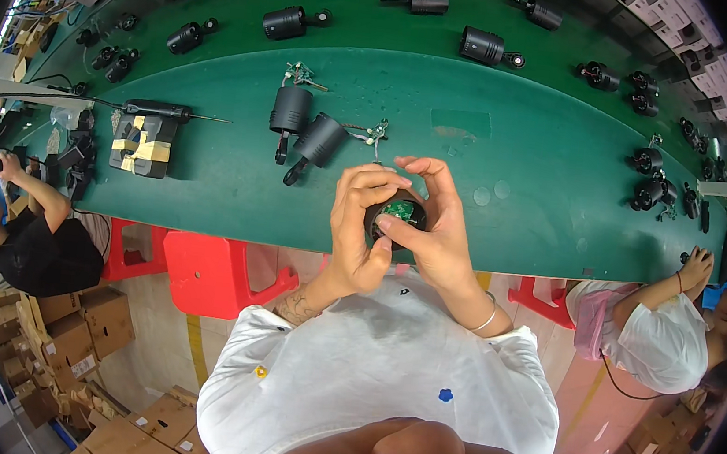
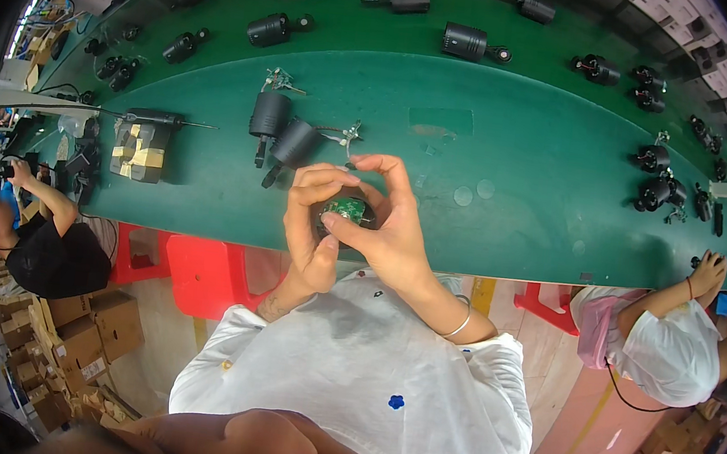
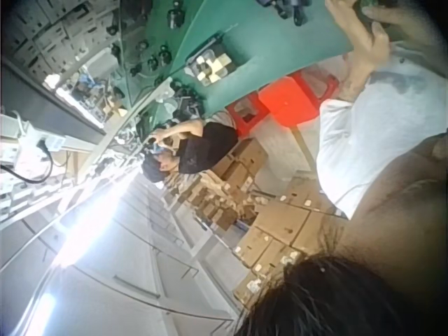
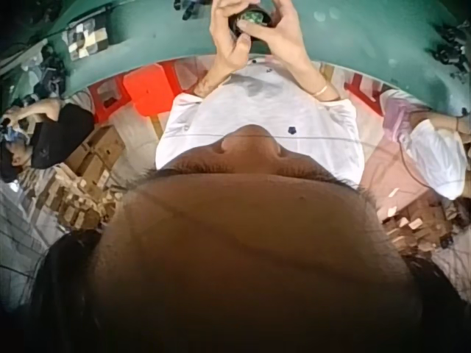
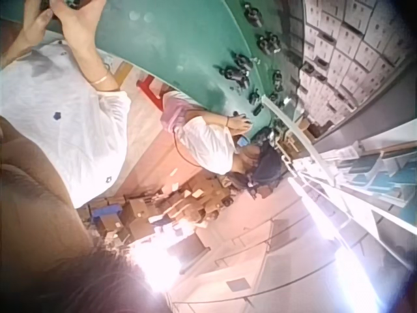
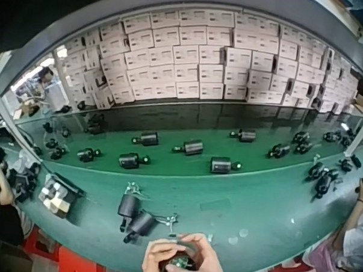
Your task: Assemble electronic circuit boards into black plastic housings on a production line.
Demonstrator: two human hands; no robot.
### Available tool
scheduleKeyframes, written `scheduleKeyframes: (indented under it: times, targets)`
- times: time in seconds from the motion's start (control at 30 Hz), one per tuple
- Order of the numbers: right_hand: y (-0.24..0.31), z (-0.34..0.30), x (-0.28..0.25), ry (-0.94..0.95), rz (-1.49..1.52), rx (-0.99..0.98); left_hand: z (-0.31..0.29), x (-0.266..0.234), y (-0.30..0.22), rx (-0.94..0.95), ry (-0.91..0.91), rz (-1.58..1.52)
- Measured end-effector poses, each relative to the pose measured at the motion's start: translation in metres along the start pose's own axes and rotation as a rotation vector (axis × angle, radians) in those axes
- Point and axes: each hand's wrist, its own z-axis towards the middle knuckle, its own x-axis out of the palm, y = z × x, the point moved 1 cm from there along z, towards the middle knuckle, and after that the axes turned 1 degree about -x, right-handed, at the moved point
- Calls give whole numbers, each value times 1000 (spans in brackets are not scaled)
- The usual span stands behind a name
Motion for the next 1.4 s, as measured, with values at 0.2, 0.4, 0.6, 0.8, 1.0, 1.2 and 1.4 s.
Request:
scheduleKeyframes:
  times: [0.2,0.4,0.6,0.8,1.0,1.2,1.4]
  targets:
    - [-4,0,2,-7,2,-19,-1,5,3,33,-51,-12]
    - [-4,1,4,-18,64,17,0,5,-1,56,-66,140]
    - [3,1,8,-35,121,100,4,-2,-8,31,-22,133]
    - [2,4,6,-61,152,95,12,-6,-20,-88,47,-9]
    - [-4,2,9,-76,132,31,8,-2,-19,-168,19,-32]
    - [-1,1,10,-55,94,5,8,-1,-19,-138,13,-9]
    - [-2,2,9,-70,56,-2,9,-4,-22,-118,81,35]
